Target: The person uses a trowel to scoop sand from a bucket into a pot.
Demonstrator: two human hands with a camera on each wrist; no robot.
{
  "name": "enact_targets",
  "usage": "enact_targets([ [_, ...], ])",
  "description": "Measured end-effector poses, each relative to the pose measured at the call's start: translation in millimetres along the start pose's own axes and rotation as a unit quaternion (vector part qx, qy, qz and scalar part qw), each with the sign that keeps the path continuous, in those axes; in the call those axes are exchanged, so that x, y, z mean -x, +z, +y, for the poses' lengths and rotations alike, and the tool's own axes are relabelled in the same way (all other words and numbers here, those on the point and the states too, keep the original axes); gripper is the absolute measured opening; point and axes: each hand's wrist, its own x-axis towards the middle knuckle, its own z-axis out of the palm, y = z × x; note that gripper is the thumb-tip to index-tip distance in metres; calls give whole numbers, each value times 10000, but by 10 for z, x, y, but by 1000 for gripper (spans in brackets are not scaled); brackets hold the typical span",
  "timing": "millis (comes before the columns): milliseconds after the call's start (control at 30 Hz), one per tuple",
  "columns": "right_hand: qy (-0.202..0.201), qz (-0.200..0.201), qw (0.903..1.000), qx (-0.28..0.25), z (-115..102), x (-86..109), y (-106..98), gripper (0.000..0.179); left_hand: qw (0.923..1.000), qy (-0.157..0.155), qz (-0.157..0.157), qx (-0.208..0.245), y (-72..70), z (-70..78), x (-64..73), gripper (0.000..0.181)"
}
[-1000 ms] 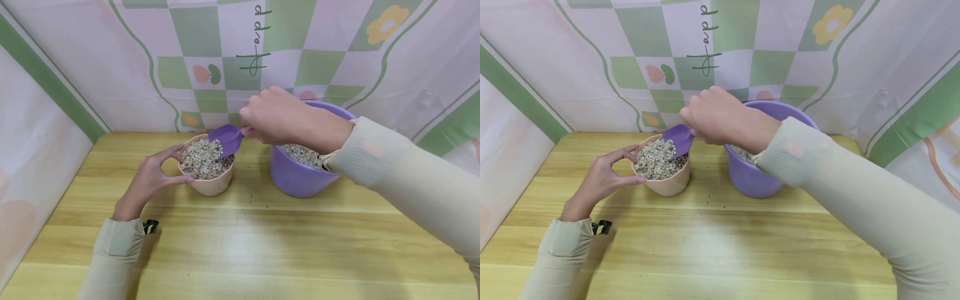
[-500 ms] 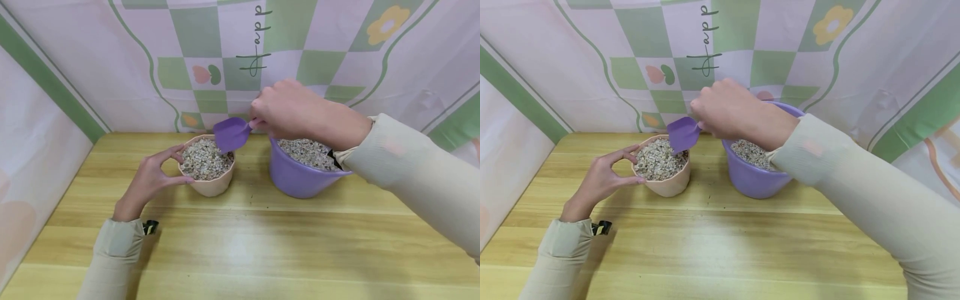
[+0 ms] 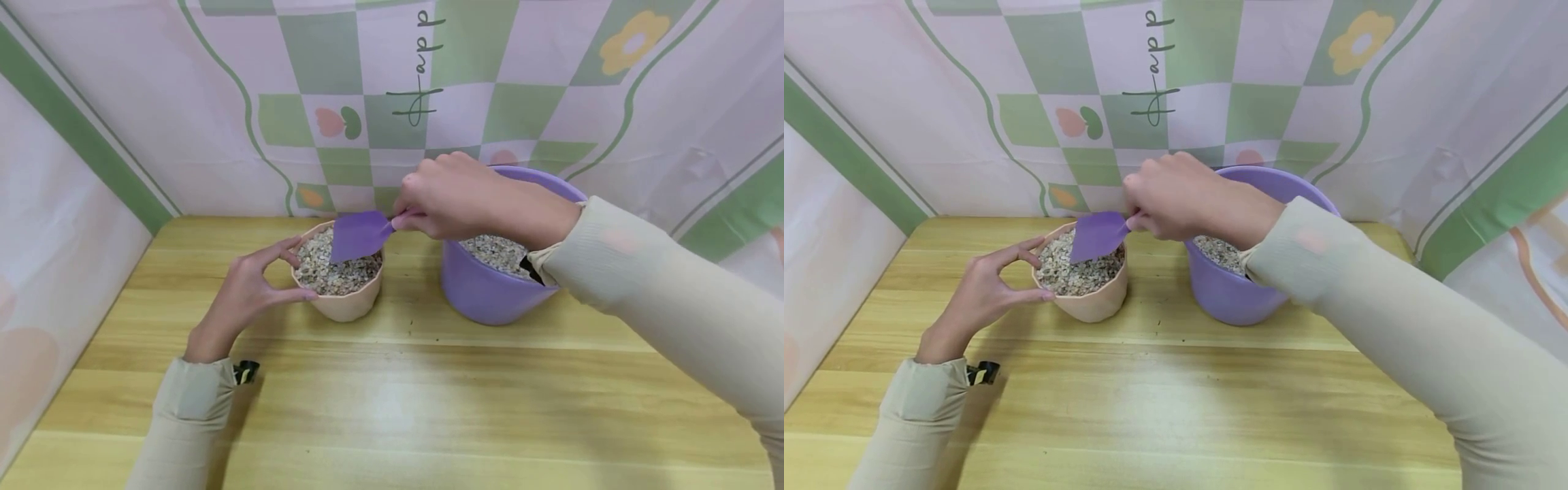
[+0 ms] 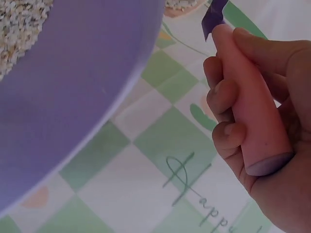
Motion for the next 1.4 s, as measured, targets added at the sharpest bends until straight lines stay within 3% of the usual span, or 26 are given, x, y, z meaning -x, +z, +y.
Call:
enact_targets([
  [167, 38, -85, 9996, -261, -7, -12, 77, 17, 10000, 43, 2, -34, 1, 17, -10, 69],
  [367, 103, -191, 9989, -409, 32, 21, 113, 17, 10000, 41, -7, -13, 3, 27, -6, 52],
  [633, 24, -230, 9988, -430, 61, 93, 142, 18, 9999, 112, 0, -9, 18, 29, -21, 59],
  [867, 33, -295, 9988, -385, 55, 139, 161, 29, 9999, 117, 15, 24, 18, 26, 4, 83],
  [1133, -137, -98, 9996, -230, 45, 155, 130, 33, 10000, 22, -18, 24, 4, 32, 15, 84],
  [1400, -303, 179, 9975, -609, -1, 117, 165, 33, 10000, 24, -19, -6, 0, 22, 20, 85],
])
